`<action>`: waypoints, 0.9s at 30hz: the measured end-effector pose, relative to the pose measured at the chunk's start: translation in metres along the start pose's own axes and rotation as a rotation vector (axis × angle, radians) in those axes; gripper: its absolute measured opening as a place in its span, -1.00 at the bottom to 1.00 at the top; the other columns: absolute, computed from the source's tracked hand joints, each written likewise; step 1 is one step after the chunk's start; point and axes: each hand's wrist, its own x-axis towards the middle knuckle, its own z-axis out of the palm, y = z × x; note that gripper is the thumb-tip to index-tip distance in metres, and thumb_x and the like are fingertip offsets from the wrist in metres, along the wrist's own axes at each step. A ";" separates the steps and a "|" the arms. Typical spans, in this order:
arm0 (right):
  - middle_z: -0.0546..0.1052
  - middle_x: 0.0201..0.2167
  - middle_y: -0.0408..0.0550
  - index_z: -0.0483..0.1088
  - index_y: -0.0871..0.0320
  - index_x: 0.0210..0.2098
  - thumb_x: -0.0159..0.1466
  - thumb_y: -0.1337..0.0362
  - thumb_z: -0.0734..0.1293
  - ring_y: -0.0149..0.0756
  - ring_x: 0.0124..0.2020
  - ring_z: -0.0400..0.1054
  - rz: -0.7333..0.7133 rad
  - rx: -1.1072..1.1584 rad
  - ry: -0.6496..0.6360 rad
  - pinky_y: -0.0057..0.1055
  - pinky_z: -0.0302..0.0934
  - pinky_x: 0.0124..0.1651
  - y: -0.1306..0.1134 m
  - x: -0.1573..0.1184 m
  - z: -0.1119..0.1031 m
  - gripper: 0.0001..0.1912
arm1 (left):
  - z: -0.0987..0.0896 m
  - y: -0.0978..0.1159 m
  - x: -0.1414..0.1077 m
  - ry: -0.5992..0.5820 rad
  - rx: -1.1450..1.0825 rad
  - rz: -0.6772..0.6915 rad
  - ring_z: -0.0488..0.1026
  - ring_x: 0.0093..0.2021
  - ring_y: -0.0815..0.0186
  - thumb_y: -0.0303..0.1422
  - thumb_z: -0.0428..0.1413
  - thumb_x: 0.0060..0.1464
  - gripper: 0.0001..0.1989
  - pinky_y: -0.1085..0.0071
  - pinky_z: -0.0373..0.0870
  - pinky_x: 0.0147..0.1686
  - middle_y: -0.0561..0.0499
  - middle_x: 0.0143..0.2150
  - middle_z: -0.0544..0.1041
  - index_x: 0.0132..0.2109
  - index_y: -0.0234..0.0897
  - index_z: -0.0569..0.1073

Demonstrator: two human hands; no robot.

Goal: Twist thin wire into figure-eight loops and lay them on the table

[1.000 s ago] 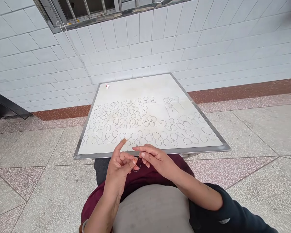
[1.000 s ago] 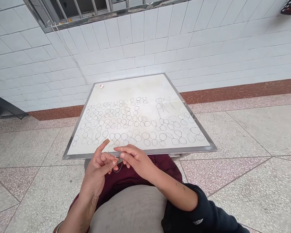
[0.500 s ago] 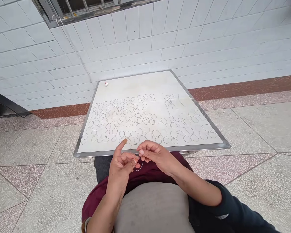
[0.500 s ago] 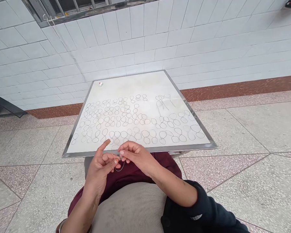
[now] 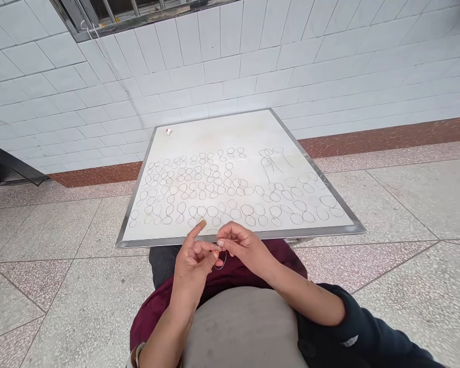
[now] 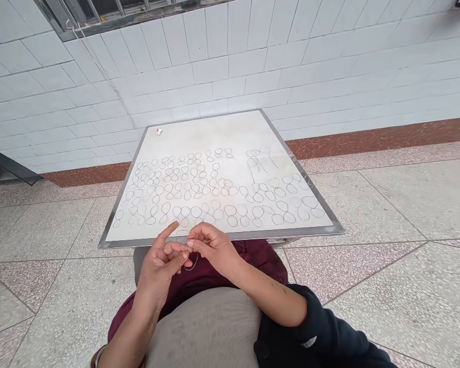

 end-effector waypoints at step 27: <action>0.37 -0.44 -0.20 0.36 0.14 -0.37 0.27 0.34 0.27 -0.45 -0.44 0.28 -0.033 -0.212 -0.203 -0.48 0.20 -0.34 -0.002 0.000 -0.010 -0.92 | -0.005 -0.003 0.004 -0.080 0.105 -0.132 0.54 -0.41 0.31 -0.39 0.26 -0.04 -0.43 0.49 0.29 -0.48 0.07 -0.41 0.53 0.15 -0.27 0.35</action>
